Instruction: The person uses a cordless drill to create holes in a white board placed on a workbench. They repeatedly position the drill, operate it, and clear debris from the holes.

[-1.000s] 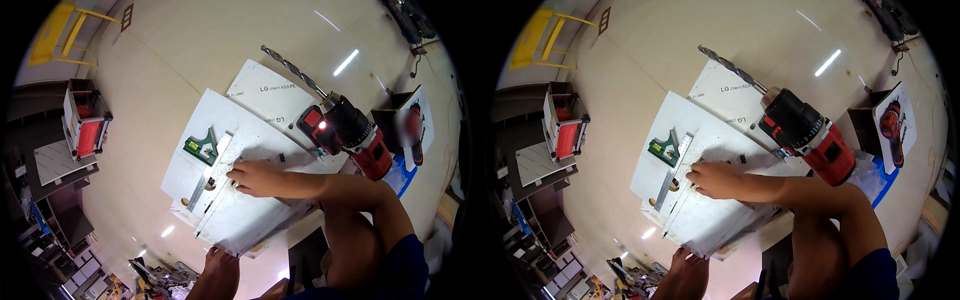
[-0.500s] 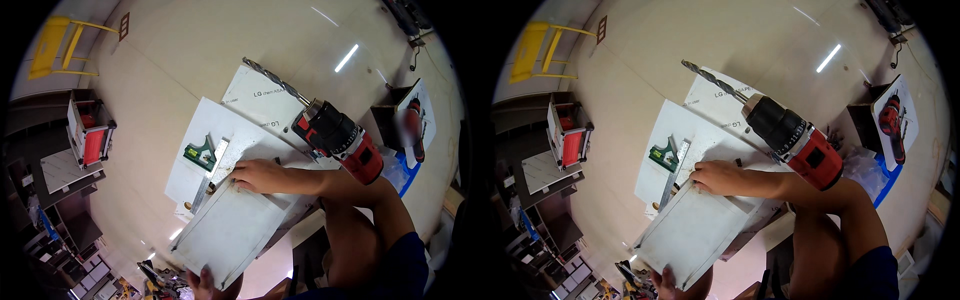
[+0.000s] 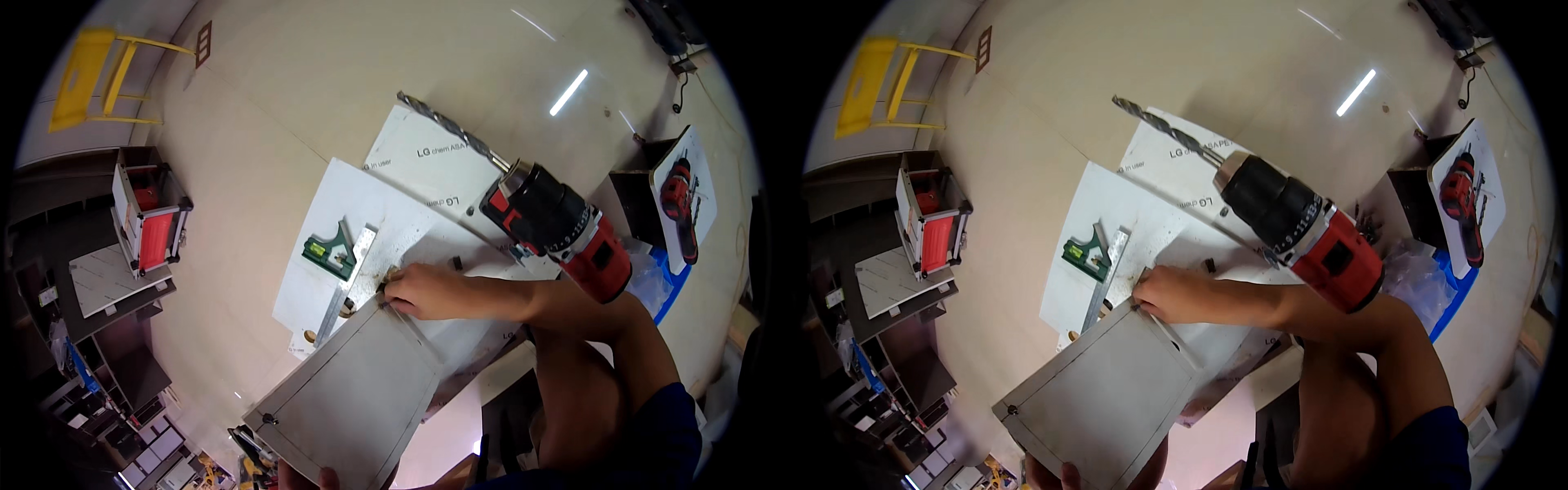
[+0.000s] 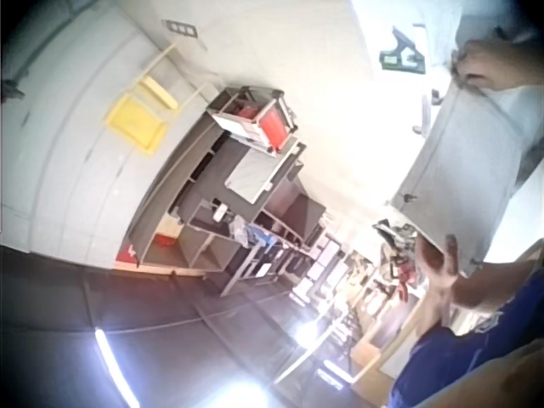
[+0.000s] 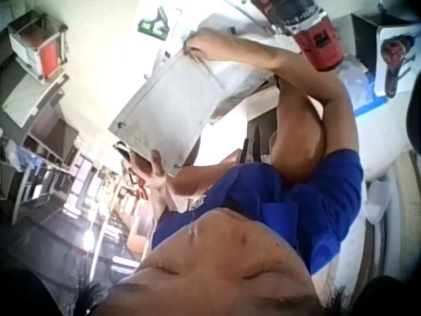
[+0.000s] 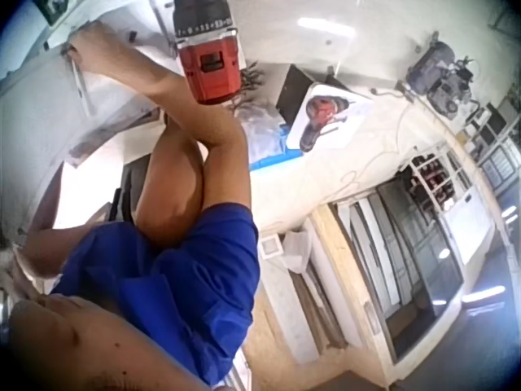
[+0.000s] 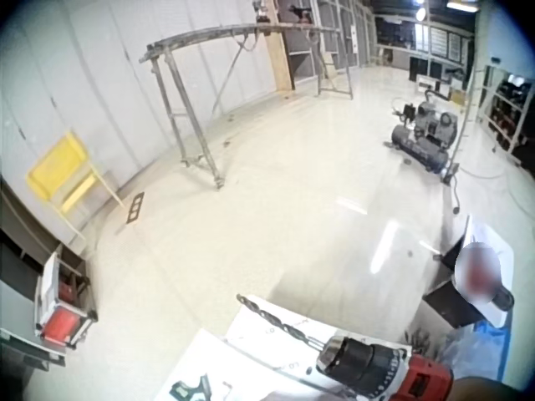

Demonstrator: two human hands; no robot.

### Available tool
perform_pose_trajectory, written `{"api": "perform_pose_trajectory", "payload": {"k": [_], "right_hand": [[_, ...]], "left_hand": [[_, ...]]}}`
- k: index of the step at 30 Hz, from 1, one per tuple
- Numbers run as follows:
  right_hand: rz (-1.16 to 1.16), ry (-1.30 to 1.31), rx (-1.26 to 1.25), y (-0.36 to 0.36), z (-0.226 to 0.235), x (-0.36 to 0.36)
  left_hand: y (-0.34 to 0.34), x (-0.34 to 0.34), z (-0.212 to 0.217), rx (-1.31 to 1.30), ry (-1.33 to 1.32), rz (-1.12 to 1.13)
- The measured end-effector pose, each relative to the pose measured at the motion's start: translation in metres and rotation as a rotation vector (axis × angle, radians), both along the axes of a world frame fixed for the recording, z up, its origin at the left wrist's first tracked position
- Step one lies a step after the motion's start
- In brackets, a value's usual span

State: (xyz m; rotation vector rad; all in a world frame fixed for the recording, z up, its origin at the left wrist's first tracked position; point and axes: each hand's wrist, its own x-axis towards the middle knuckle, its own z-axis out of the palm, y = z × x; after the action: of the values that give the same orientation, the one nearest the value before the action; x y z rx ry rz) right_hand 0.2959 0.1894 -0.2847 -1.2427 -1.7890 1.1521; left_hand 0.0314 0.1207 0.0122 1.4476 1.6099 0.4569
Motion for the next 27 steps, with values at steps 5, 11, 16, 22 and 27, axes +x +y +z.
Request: {"api": "perform_pose_trajectory", "payload": {"k": [5, 11, 16, 22, 27], "right_hand": [[0.008, -0.012, -0.068, 0.006, 0.004, 0.006], [-0.067, 0.053, -0.068, 0.000, -0.005, 0.012], [-0.013, -0.031, -0.032, -0.003, 0.000, 0.009], [0.020, -0.157, -0.016, -0.001, 0.000, 0.005], [0.021, -0.276, -0.008, -0.003, 0.010, 0.005]], "left_hand": [[-0.011, -0.025, -0.023, 0.042, 0.063, -0.089], [-0.003, -0.015, -0.018, -0.064, 0.106, -0.054], [-0.011, -0.027, -0.015, -0.039, 0.287, -0.180], [-0.011, -0.002, -0.010, -0.163, 0.099, -0.076], [-0.005, 0.003, -0.013, -0.165, 0.136, -0.015]]}}
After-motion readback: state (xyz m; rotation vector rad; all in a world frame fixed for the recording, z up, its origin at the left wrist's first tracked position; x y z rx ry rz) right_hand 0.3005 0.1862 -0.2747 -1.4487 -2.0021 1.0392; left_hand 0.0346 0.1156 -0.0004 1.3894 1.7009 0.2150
